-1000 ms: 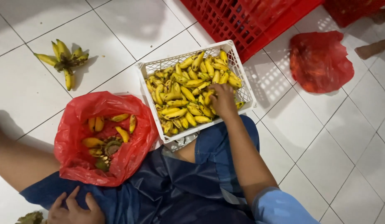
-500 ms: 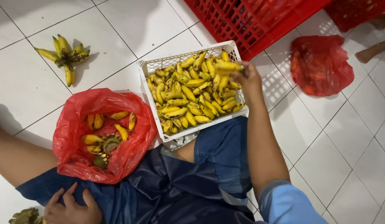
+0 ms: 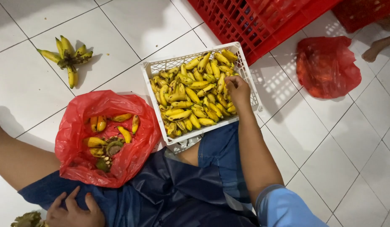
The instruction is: Sorting, trimming, and cleaning bananas from a plastic crate into a red bag while sitting on the floor.
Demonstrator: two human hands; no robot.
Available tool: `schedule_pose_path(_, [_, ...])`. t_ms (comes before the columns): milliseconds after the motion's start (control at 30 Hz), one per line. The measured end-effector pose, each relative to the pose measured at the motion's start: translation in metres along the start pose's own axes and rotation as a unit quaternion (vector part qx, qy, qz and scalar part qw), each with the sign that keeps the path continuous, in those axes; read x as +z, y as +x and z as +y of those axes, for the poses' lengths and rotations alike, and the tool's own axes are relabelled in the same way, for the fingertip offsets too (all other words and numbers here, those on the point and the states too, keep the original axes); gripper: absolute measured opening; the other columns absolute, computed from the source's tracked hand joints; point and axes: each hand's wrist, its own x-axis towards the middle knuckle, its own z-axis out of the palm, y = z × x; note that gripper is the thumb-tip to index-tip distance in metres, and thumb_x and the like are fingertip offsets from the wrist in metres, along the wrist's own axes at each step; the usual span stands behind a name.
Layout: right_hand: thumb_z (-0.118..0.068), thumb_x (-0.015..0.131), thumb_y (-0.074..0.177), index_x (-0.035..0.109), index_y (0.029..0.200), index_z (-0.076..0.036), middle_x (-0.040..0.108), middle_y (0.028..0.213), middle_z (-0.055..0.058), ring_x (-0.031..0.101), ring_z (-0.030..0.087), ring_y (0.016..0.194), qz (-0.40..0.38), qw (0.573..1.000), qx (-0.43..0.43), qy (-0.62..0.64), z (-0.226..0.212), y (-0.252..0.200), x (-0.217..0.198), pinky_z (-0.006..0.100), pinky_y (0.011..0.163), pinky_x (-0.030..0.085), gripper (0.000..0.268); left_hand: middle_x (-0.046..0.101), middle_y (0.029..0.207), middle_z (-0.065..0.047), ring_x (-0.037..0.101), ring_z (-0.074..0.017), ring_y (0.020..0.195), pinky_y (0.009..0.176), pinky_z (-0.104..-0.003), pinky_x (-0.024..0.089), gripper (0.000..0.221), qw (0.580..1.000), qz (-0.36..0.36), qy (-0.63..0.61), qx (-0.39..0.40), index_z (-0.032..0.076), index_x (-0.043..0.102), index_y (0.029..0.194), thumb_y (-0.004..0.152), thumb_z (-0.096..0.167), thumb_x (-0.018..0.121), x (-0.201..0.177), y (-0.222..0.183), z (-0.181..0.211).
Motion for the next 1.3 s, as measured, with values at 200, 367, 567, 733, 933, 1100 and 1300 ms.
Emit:
schedule_pose_path(200, [-0.024,0.058,0.100,0.070,0.100,-0.022,0.059,0.120,0.002,0.060,0.022,0.108,0.108,0.989,-0.037,-0.097,0.002,0.058,0.009,0.039,0.092,0.051,0.012,0.062,0.126,-0.017,0.053,-0.0344,0.124,0.113,-0.049,0.044,0.022,1.000,0.007,-0.006,0.008,0.003,0.080,0.109,0.094,0.017,0.076,0.002,0.000,-0.001])
schedule_pose_path(367, [-0.036,0.056,0.096,0.068,0.119,-0.022,0.070,0.115,-0.001,0.058,0.029,0.114,0.040,0.966,-0.036,-0.252,0.031,0.132,0.020,0.048,0.106,0.033,0.030,0.064,0.130,-0.015,0.052,-0.0322,0.126,0.115,-0.048,0.042,0.022,0.999,-0.005,0.026,-0.021,0.007,0.080,0.110,0.097,0.023,0.075,0.008,-0.004,-0.001])
schedule_pose_path(567, [-0.022,0.068,0.094,0.067,0.111,-0.013,0.072,0.109,0.004,0.068,0.026,0.098,0.069,0.970,-0.088,-0.214,0.028,0.120,0.023,0.042,0.078,0.054,0.019,0.062,0.128,-0.015,0.053,-0.0326,0.126,0.114,-0.049,0.043,0.023,0.999,-0.004,0.015,-0.028,0.005,0.080,0.109,0.093,0.021,0.077,0.013,-0.003,-0.003])
schedule_pose_path(733, [0.001,0.066,0.092,0.062,0.109,-0.009,0.060,0.116,0.010,0.065,0.024,0.104,0.095,0.971,-0.214,-0.044,0.006,0.058,0.017,0.035,0.092,0.056,0.020,0.062,0.126,-0.017,0.054,-0.0334,0.126,0.112,-0.051,0.043,0.024,0.999,-0.009,0.001,-0.042,0.002,0.080,0.108,0.091,0.020,0.076,0.013,-0.002,-0.001])
schedule_pose_path(933, [0.001,0.066,0.092,0.059,0.113,-0.008,0.060,0.113,0.010,0.061,0.022,0.101,0.103,0.955,-0.276,0.028,-0.020,-0.003,0.007,0.031,0.087,0.053,0.024,0.063,0.128,-0.015,0.054,-0.0326,0.127,0.116,-0.049,0.041,0.022,0.999,-0.023,0.020,-0.031,0.006,0.080,0.109,0.091,0.019,0.077,0.006,-0.002,0.000])
schedule_pose_path(1100, [-0.009,0.069,0.096,0.061,0.113,-0.007,0.063,0.110,0.010,0.064,0.023,0.104,0.103,0.927,-0.360,0.024,-0.031,-0.031,0.003,0.033,0.091,0.056,0.019,0.065,0.127,-0.014,0.054,-0.0319,0.125,0.114,-0.047,0.043,0.022,1.000,-0.009,0.029,-0.003,0.008,0.081,0.111,0.096,0.022,0.076,0.003,-0.002,-0.003])
schedule_pose_path(1300, [-0.009,0.073,0.095,0.067,0.102,-0.007,0.066,0.099,0.009,0.065,0.023,0.096,0.132,0.894,-0.427,0.035,-0.009,-0.037,0.006,0.034,0.085,0.056,0.010,0.069,0.123,-0.014,0.060,-0.0314,0.121,0.110,-0.045,0.046,0.019,0.998,0.025,0.045,0.028,0.008,0.080,0.105,0.090,0.019,0.078,0.003,0.001,-0.004])
